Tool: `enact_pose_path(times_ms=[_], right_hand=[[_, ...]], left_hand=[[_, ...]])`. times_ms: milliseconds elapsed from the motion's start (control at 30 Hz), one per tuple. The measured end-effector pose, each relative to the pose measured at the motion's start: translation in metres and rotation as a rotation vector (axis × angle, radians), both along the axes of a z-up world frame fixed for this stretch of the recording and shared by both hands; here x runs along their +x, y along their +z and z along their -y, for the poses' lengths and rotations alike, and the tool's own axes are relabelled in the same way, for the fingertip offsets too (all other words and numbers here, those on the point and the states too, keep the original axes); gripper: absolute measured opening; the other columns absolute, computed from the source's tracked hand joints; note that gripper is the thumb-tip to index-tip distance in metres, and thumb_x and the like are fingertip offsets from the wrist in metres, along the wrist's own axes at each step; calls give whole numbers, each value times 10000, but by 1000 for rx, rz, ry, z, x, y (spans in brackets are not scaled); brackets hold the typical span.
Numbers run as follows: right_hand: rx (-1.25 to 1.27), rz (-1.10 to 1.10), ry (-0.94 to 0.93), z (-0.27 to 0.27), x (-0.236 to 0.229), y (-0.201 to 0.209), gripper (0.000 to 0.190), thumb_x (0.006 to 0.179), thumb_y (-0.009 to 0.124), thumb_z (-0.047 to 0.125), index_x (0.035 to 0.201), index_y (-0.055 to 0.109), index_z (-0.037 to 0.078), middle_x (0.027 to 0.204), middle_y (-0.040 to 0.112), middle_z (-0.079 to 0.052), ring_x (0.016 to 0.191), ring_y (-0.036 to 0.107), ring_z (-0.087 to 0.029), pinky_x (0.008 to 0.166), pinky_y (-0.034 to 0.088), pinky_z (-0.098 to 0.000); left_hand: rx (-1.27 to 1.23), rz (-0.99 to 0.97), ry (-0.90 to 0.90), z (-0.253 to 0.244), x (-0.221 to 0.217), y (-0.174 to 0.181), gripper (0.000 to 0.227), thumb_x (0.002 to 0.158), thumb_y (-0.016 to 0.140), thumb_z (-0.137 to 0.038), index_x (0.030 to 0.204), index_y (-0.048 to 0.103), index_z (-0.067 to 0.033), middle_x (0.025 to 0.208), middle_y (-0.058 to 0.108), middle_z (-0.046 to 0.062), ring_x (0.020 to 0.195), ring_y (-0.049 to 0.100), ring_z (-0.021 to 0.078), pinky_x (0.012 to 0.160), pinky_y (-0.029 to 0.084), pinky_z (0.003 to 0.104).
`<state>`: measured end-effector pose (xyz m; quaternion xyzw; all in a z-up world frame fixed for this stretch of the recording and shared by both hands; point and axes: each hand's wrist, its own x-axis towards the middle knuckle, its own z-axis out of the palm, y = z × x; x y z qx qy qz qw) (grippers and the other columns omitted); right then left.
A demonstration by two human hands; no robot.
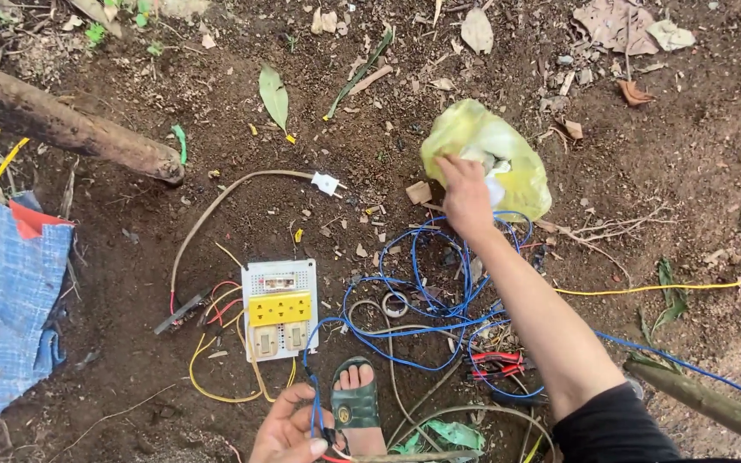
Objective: Stripping wire insulation and twisting wires together to connect them to an electrical panel setup on the ground.
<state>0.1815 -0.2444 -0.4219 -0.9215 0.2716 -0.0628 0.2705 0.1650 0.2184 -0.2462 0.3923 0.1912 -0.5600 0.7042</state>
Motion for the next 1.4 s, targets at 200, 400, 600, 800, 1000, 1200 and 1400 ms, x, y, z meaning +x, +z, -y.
enact_pose_path(times_ms=[200,400,600,800,1000,1200,1400], right_hand=[[-8,-75,-193,62,-30,-19,341,946,460,-18,1126,749,-15,1102,733,-180,1025,629,-334,963,482,-435],[-453,-364,-65,89,8,-33,214,984,553,136,900,743,83,1042,663,-65,939,481,-258,755,467,-350],[-352,-817,47,100,48,-32,448,1112,327,173,919,712,46,1180,674,-183,1212,470,-408,1012,386,-548],[-433,-912,122,121,53,-45,511,1189,359,330,1059,798,102,1020,764,-107,1037,467,-287,960,275,-488],[-412,-853,143,115,33,-27,385,1156,422,370,1069,720,142,867,741,-34,979,544,-237,934,365,-439],[-336,-808,59,114,22,-19,360,1119,392,299,1369,650,278,1163,762,-83,1029,573,-281,932,365,-516],[-256,-825,67,116,26,-34,292,1073,466,207,1166,714,86,1127,741,-181,1050,569,-342,930,409,-560]], left_hand=[[56,-14,2,1,-7,-4,705,719,686,178,1342,419,-16,1009,760,284,841,751,283,750,592,356],[13,-22,-32,1,-5,-5,646,766,687,223,1300,423,-28,981,740,249,864,784,328,836,667,549],[124,-51,29,10,-4,9,639,733,698,224,1289,463,14,932,739,263,793,770,307,764,647,441],[131,-25,-2,28,2,20,621,716,669,215,1268,457,25,970,758,288,820,772,305,763,628,377],[123,-27,-17,34,1,18,635,715,694,198,1276,466,6,960,752,257,812,757,261,771,614,363],[74,32,-21,46,-2,18,632,704,653,221,1272,461,22,916,737,241,803,747,250,753,613,361],[130,36,-48,36,-1,17,629,718,686,208,1280,469,27,927,738,236,778,746,243,715,615,335]])
